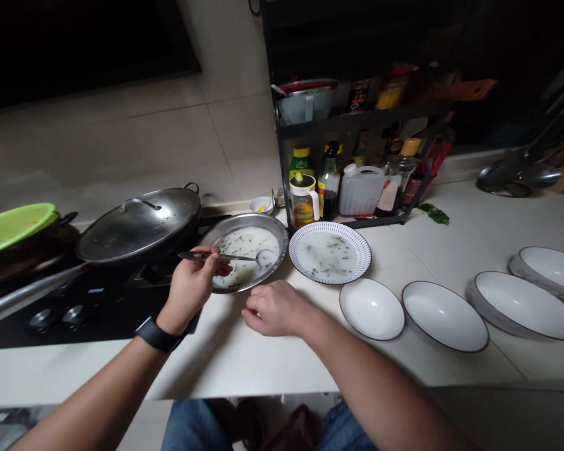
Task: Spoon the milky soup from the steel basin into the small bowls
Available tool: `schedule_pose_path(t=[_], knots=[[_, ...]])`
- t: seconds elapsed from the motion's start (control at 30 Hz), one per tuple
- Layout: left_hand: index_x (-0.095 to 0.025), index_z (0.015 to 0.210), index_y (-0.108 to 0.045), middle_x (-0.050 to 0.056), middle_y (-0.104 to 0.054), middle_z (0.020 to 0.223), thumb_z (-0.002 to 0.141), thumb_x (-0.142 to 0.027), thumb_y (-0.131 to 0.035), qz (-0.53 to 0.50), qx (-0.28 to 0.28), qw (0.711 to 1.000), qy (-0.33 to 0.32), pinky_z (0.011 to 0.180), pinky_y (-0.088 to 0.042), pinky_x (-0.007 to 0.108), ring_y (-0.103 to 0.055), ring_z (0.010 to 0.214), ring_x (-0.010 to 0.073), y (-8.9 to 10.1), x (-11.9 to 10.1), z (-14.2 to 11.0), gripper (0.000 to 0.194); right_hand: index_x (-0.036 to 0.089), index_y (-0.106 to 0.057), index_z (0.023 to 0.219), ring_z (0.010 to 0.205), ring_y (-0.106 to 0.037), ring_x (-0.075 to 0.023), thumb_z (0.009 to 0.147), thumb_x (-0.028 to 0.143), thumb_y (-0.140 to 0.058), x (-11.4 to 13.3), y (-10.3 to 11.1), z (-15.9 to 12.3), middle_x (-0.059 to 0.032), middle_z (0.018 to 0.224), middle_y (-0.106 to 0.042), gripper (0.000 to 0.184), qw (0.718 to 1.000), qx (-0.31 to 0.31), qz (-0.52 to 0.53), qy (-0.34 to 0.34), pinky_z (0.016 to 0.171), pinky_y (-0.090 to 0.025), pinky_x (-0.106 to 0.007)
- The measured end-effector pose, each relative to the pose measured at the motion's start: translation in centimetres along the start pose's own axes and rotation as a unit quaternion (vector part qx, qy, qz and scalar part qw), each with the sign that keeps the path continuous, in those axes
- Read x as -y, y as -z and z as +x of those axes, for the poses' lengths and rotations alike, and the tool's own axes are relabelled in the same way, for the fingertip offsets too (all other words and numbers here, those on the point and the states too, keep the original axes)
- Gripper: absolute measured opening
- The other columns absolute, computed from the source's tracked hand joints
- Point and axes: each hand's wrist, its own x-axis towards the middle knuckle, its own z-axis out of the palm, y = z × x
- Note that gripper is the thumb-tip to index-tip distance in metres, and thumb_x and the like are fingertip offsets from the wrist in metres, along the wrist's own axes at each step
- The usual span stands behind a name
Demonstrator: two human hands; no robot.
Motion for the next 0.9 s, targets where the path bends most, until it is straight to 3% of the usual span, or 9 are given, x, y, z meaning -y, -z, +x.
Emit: schedule_pose_path(t=[0.23,0.57,0.9], knots=[[-0.018,0.089,-0.060,0.004,-0.073,0.071,0.075,-0.028,-0.076,-0.135,-0.062,0.984,0.097,0.068,-0.066,0.038,-0.076,0.064,0.0233,0.5,-0.6,1.1,0.023,0.017,-0.078,0.079,0.069,-0.065,-0.0164,0.095,0.031,-0.059,-0.1,-0.2,0.0,-0.0038,0.081,-0.076,0.029,1.000,-0.001,-0.005,0.006,0.057,-0.034,-0.031],[-0.018,0.083,-0.063,0.007,-0.073,0.067,0.076,-0.022,-0.073,-0.143,-0.083,0.984,0.073,0.063,-0.064,0.034,-0.074,0.063,0.0227,0.7,-3.4,2.7,0.014,0.018,-0.078,0.077,0.071,-0.067,-0.0170,0.095,0.032,-0.059,-0.1,-0.1,-0.1,-0.0039,0.081,-0.076,0.030,1.000,-0.004,0.002,0.004,0.057,-0.035,-0.032],[-0.016,0.085,-0.060,0.007,-0.072,0.067,0.077,-0.021,-0.070,-0.164,-0.029,0.985,0.038,0.067,-0.065,0.035,-0.074,0.063,0.0209,-2.2,-7.1,3.3,0.014,0.018,-0.080,0.082,0.075,-0.069,-0.0179,0.096,0.035,-0.059,0.0,0.2,0.1,-0.0044,0.087,-0.078,0.030,1.000,0.016,0.004,-0.005,0.059,-0.038,-0.032]])
